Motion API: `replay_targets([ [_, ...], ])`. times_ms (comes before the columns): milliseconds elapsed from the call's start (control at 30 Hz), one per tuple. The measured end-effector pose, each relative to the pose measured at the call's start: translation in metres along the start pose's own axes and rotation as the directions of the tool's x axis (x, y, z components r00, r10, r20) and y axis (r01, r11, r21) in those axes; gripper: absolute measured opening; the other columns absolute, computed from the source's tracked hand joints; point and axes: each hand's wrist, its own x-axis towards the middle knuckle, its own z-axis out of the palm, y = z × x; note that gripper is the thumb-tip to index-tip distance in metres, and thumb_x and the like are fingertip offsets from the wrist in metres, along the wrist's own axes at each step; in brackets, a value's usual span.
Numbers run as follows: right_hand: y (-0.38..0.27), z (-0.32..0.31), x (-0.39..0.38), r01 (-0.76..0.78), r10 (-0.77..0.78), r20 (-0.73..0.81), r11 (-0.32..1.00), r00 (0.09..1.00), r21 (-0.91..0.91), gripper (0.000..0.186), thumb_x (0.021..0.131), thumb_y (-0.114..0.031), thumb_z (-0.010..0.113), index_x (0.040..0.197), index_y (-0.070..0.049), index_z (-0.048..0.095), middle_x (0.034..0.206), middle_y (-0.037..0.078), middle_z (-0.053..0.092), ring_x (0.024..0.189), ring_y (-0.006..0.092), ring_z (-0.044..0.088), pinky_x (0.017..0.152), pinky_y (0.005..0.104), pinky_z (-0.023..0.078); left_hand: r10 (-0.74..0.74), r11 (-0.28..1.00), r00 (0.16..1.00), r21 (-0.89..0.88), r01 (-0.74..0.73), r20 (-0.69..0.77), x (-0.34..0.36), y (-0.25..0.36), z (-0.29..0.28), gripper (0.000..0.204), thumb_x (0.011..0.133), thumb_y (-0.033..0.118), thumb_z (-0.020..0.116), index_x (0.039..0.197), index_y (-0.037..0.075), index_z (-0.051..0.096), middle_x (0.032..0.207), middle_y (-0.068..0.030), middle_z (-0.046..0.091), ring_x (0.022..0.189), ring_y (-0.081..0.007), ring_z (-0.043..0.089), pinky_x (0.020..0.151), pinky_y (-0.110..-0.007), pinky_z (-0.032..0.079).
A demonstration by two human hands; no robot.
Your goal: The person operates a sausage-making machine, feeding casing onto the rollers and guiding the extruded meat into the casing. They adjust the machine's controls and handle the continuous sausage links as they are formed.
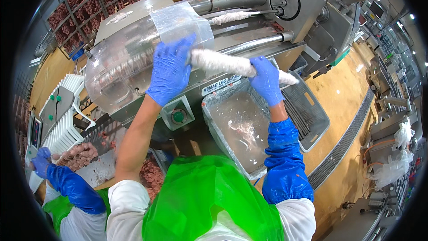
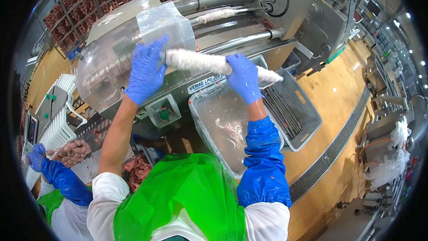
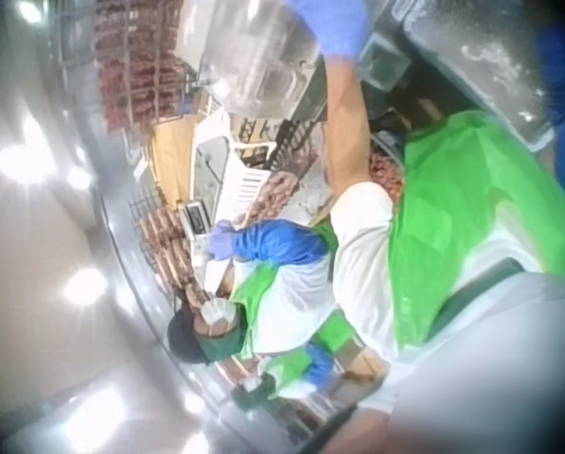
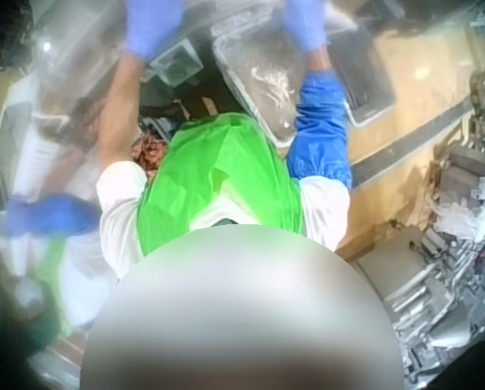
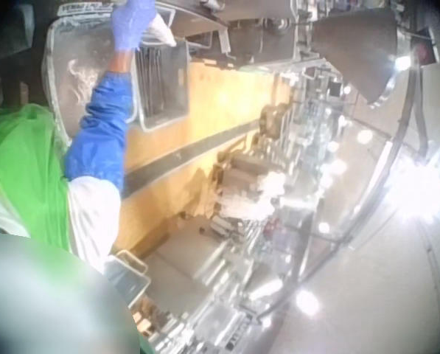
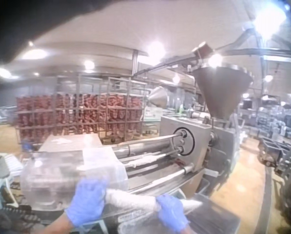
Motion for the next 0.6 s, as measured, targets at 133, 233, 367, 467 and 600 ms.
replay_targets([
  [133,-0.001,0.01,0.02,-0.196,0.235,-0.091,0.928,0.968,0.318,0.036,0.075,-0.008,0.071,0.109,-0.003,0.059,0.097,0.012,0.065,0.09,0.0242,0.064,0.081,0.0346,0.05,-0.121,0.988,0.93,-0.13,0.08,-0.348,0.008,0.002,-0.002,0.054,0.079,0.012,0.067,0.13,0.006,0.051,0.12,-0.0184,0.058,0.109,-0.0338,0.055,0.101,-0.045,0.038],
  [233,-0.009,0.023,0.029,-0.243,0.354,-0.127,0.821,0.927,0.516,0.041,0.075,-0.007,0.072,0.113,-0.003,0.058,0.1,0.01,0.065,0.091,0.0204,0.063,0.081,0.0334,0.05,-0.196,0.937,0.981,-0.297,0.186,-0.004,-0.038,-0.008,0.027,0.046,0.08,0.014,0.065,0.124,0.003,0.055,0.117,-0.0208,0.06,0.106,-0.0373,0.057,0.096,-0.044,0.043],
  [367,-0.021,0.048,0.032,-0.384,0.51,0.109,0.471,0.853,0.794,0.027,0.074,-0.012,0.075,0.097,-0.002,0.064,0.091,0.006,0.065,0.081,0.0177,0.062,0.075,0.0313,0.051,-0.183,0.732,0.775,-0.442,0.518,0.605,-0.123,0.002,0.091,0.047,0.082,0.024,0.062,0.122,-0.001,0.056,0.115,-0.0221,0.061,0.106,-0.0372,0.06,0.096,-0.041,0.046],
  [467,-0.033,0.053,0.025,-0.427,0.389,0.327,0.204,0.861,0.881,0.026,0.076,-0.009,0.072,0.099,-0.004,0.061,0.092,0.005,0.06,0.086,0.0193,0.06,0.082,0.035,0.052,-0.225,0.757,0.721,-0.349,0.553,0.655,-0.152,0.025,0.101,0.053,0.091,0.03,0.059,0.136,0.003,0.047,0.124,-0.0229,0.055,0.116,-0.0374,0.055,0.098,-0.044,0.045],
  [600,-0.045,0.058,0.018,-0.293,0.294,0.313,-0.113,0.903,0.95,0.038,0.081,0.004,0.062,0.114,-0.011,0.053,0.108,0.005,0.058,0.105,0.0247,0.058,0.105,0.0586,0.041,-0.234,0.717,0.66,-0.332,0.613,0.713,-0.13,0.022,0.095,0.037,0.093,0.03,0.055,0.116,0.002,0.057,0.108,-0.0231,0.062,0.101,-0.0389,0.061,0.089,-0.047,0.048],
])
